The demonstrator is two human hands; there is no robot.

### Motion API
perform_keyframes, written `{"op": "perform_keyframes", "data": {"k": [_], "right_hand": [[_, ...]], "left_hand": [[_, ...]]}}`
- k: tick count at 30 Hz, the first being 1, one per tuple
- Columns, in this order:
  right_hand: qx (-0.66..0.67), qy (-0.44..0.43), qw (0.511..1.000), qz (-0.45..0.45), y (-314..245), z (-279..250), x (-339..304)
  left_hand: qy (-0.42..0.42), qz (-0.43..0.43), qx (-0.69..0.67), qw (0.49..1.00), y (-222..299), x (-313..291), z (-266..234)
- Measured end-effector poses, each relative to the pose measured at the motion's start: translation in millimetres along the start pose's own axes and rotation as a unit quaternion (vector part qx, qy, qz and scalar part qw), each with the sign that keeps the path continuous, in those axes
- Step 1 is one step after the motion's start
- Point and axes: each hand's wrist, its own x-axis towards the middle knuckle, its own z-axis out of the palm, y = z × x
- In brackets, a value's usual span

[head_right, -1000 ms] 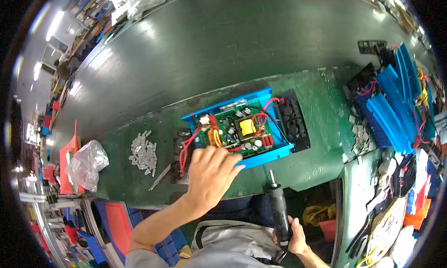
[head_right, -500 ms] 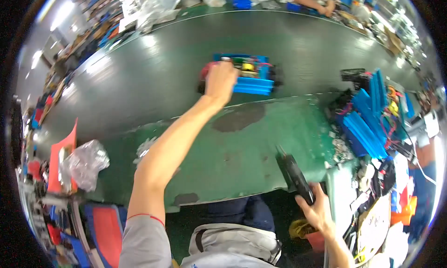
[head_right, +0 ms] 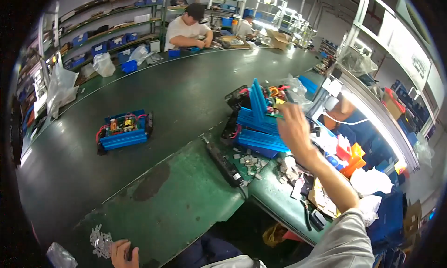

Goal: Assembling components into electronic housings using an electric screwdriver on an assembly line.

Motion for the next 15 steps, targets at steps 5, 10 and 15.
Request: {"op": "perform_keyframes", "data": {"k": [5,10,15], "right_hand": [[-0.012,0.014,0.999,-0.033,54,-8,75],[-0.066,-0.406,0.893,0.182,240,33,113],[-0.012,-0.531,0.845,0.058,145,64,90]], "left_hand": [[0.053,-0.195,0.054,0.978,2,-50,-6],[0.087,-0.211,0.019,0.973,1,-42,20],[0.115,-0.196,0.068,0.972,-1,-55,11]]}}
